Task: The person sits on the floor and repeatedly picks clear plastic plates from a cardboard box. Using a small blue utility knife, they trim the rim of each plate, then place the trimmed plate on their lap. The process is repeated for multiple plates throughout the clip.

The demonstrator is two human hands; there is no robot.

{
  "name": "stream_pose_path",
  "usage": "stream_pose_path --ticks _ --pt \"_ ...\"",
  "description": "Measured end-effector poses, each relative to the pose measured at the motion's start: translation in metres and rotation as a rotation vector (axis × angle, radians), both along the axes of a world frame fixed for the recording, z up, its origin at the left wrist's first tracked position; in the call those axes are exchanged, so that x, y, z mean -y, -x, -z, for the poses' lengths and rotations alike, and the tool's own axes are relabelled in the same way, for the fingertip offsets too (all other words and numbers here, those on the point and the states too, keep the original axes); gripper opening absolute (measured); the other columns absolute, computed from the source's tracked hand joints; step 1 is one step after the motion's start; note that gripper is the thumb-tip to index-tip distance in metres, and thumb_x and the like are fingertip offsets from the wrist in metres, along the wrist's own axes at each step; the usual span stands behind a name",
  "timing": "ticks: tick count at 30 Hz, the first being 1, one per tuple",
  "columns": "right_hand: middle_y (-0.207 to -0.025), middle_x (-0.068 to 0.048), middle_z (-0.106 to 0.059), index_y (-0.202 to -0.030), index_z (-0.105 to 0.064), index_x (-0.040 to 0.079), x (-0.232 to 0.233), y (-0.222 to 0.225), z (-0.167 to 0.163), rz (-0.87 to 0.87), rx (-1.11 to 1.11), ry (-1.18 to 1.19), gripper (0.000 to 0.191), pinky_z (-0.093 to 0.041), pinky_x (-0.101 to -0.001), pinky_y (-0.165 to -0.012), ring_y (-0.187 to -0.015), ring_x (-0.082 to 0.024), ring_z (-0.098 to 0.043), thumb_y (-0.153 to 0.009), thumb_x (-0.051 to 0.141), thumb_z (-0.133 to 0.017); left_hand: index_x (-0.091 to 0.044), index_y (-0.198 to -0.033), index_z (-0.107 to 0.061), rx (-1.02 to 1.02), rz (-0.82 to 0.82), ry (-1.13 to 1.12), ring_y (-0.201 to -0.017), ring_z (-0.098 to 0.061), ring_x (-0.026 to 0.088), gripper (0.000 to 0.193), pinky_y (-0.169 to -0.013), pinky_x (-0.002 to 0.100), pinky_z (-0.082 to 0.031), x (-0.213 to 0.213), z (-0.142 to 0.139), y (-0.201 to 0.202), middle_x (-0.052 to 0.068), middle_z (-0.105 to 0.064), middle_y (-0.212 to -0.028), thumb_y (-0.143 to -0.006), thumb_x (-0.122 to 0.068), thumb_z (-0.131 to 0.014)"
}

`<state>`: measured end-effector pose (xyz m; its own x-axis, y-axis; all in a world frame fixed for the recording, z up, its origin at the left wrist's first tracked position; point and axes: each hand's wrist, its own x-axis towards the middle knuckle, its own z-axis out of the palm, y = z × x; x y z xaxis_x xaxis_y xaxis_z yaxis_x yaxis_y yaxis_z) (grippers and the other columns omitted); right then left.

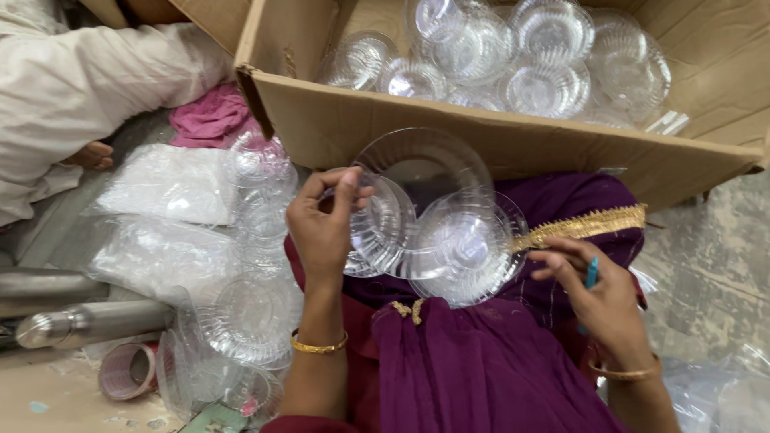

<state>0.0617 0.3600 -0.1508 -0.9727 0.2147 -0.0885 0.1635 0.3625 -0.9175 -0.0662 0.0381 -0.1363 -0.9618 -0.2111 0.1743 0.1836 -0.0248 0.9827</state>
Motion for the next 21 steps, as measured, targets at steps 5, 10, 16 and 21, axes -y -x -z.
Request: stream_pose_path --ticks 5,10,16,21 --pt "-0.107 -0.019 -0.077 -0.130 -0.063 -0.004 0.010 0.005 -0.005 -0.020 0.038 0.503 0.036 -0.040 -0.0181 -0.047 -0.084 -0.017 -0.074 -0.101 0.016 -0.057 0.004 -0.104 -0.073 -0.001 0.120 -0.024 -0.083 -0.077 0.015 0.014 -0.071 0.024 -0.064 -0.041 -0.019 -0.018 0.011 -0.077 -0.100 -0.100 -0.009 -0.068" --pt "-0.103 -0.022 -0.077 -0.126 -0.065 -0.008 0.010 -0.001 -0.014 0.067 0.018 0.534 0.030 -0.033 -0.0169 -0.043 -0.077 -0.016 -0.071 -0.104 0.011 -0.058 0.003 -0.109 -0.074 -0.013 0.211 -0.024 -0.090 -0.079 0.017 0.017 -0.077 0.027 -0.068 -0.059 -0.031 -0.032 0.013 -0.078 -0.107 -0.100 -0.010 -0.068" --pt "-0.098 -0.022 -0.077 -0.122 -0.065 -0.009 0.002 -0.005 -0.022 0.137 -0.001 0.491 0.027 -0.031 -0.0173 -0.040 -0.075 -0.018 -0.074 -0.104 0.009 -0.057 0.004 -0.122 -0.070 -0.009 0.363 -0.111 -0.104 -0.078 0.023 0.025 -0.088 0.031 -0.069 -0.059 -0.033 -0.034 0.016 -0.074 -0.123 -0.106 -0.012 -0.059" --pt "-0.098 -0.023 -0.076 -0.123 -0.066 -0.009 0.001 -0.009 -0.026 0.115 -0.054 0.468 0.027 -0.031 -0.0165 -0.041 -0.074 -0.018 -0.074 -0.105 0.009 -0.057 0.004 -0.130 -0.065 -0.031 0.451 -0.148 -0.113 -0.076 0.027 0.028 -0.094 0.032 -0.067 -0.054 -0.030 -0.034 0.018 -0.069 -0.132 -0.109 -0.010 -0.052"
